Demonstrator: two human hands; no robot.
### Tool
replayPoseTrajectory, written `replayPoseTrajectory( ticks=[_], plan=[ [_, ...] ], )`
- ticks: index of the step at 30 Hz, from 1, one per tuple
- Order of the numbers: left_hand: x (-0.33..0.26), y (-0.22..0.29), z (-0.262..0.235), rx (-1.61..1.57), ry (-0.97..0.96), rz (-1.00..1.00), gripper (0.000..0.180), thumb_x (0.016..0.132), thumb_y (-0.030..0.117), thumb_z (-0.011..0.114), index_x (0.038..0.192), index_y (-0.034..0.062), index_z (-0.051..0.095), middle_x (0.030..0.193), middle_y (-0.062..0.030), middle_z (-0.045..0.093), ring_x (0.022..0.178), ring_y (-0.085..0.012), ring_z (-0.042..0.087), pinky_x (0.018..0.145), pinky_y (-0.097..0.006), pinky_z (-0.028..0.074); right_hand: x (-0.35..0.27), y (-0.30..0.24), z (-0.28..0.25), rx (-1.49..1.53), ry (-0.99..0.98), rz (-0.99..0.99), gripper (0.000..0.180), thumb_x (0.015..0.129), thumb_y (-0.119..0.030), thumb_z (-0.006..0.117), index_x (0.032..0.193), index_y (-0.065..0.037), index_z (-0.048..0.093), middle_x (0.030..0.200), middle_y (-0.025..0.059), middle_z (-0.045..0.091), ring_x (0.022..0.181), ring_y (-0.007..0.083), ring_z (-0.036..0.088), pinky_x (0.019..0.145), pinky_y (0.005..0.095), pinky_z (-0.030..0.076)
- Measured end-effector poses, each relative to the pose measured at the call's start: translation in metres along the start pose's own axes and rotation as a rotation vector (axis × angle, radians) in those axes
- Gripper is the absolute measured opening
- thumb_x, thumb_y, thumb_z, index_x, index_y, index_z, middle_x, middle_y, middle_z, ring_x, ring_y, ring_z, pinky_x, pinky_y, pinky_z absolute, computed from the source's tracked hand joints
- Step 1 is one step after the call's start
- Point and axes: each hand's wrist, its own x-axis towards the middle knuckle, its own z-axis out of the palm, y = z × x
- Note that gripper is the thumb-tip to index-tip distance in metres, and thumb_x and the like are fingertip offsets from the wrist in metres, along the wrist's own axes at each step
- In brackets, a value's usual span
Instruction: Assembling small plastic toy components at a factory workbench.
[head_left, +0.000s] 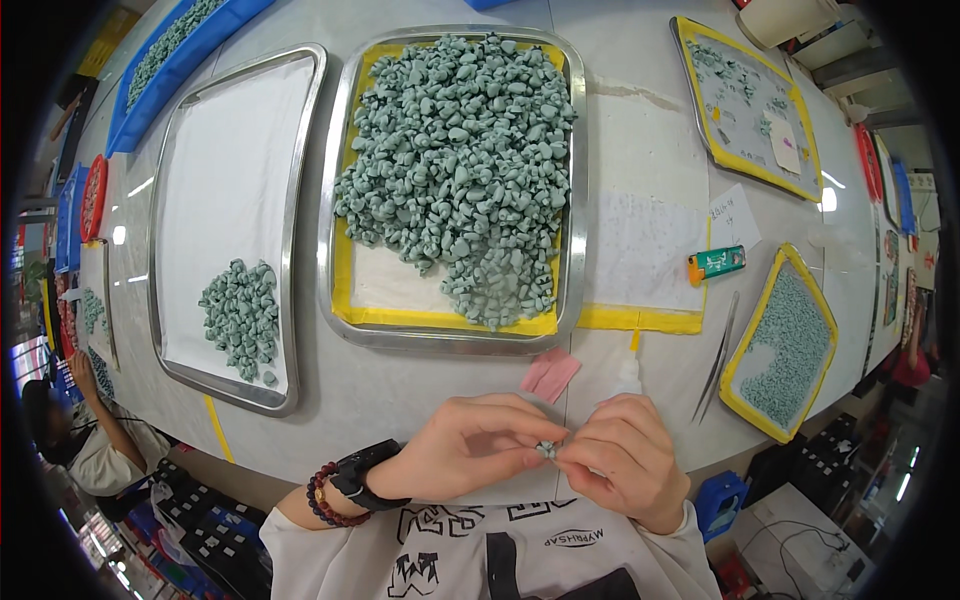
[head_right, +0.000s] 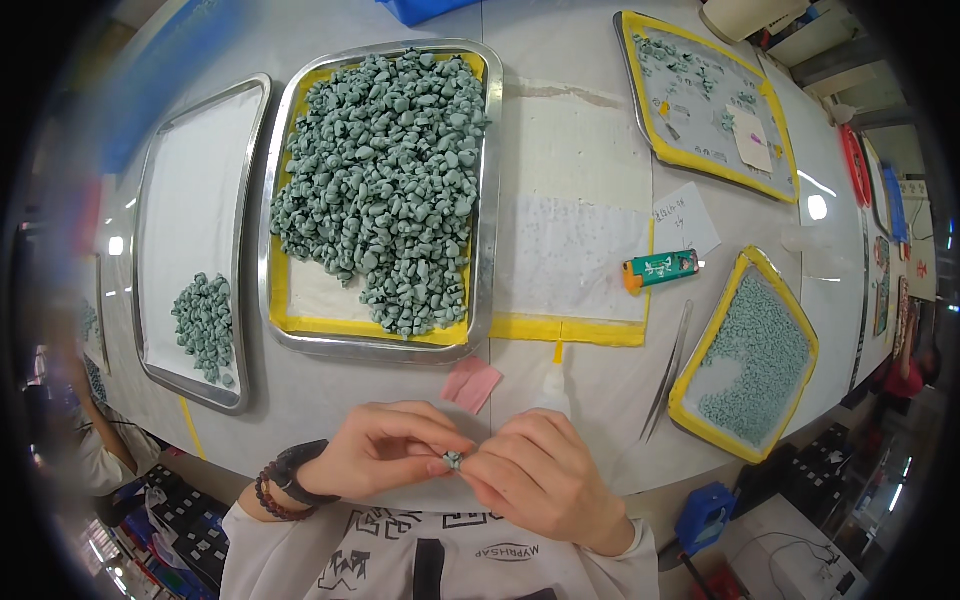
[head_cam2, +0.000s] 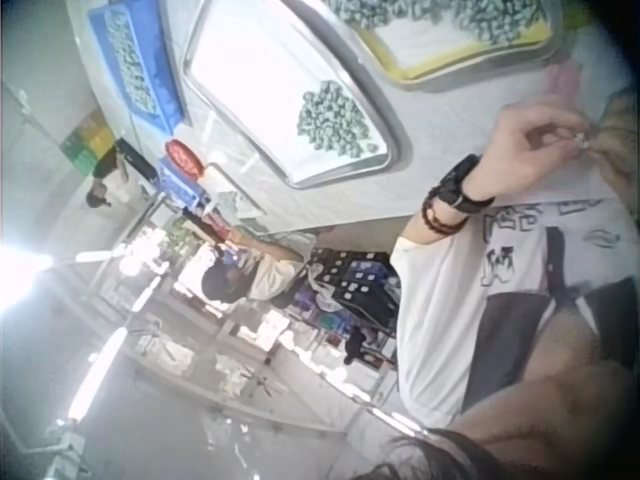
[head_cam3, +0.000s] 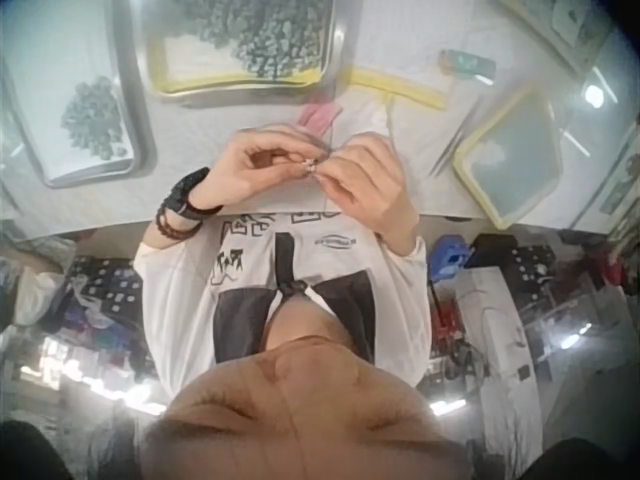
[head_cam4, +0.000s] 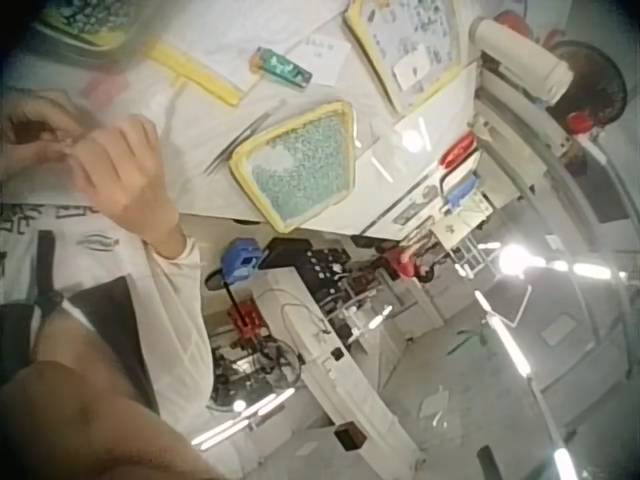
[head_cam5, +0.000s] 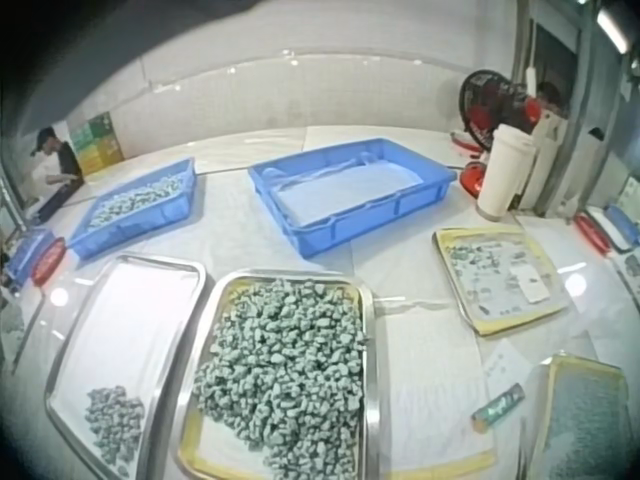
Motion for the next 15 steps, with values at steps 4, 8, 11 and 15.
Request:
replayPoseTrajectory(
  ticks=[4,8,11,15],
  plan=[
    [0.0004,-0.0007,-0.0003,0.005,0.0,0.004,0.031,0.081,-0.011,0.057,0.111,-0.0027,0.061,0.11,-0.012,0.058,0.101,-0.0168,0.057,0.083,-0.028,0.049,0.0022,-0.0007,0.0002,-0.022,0.0,0.007,0.027,0.054,0.002,0.075,0.077,-0.007,0.062,0.075,0.0021,0.057,0.067,0.021,0.055,0.064,0.0343,0.047],
    [0.0009,0.0014,-0.0004,0.034,-0.014,0.013,0.031,0.081,-0.015,0.055,0.11,-0.0049,0.06,0.112,-0.0144,0.056,0.1,-0.0188,0.059,0.085,-0.028,0.051,0.0014,0.0004,0.0007,-0.053,-0.001,-0.007,0.026,0.055,0.001,0.075,0.077,-0.006,0.063,0.075,0.0023,0.057,0.067,0.0207,0.055,0.064,0.0345,0.046],
    [0.0013,-0.0016,-0.0008,0.038,-0.005,0.033,0.03,0.082,-0.013,0.055,0.109,-0.0046,0.061,0.111,-0.0147,0.057,0.1,-0.0194,0.059,0.085,-0.029,0.05,0.0013,0.0001,0.0002,-0.075,-0.002,-0.021,0.026,0.056,0.0,0.075,0.078,-0.006,0.063,0.074,0.0022,0.057,0.067,0.0205,0.055,0.064,0.0346,0.046],
    [0.0017,-0.0037,0.0002,0.067,0.019,0.068,0.028,0.082,-0.013,0.055,0.107,-0.0049,0.062,0.108,-0.0148,0.059,0.099,-0.0197,0.059,0.084,-0.029,0.05,0.0016,-0.0017,0.0002,-0.126,-0.009,-0.044,0.025,0.056,-0.001,0.075,0.078,-0.006,0.064,0.073,0.0015,0.057,0.066,0.0203,0.055,0.064,0.0345,0.046]
  ],
)
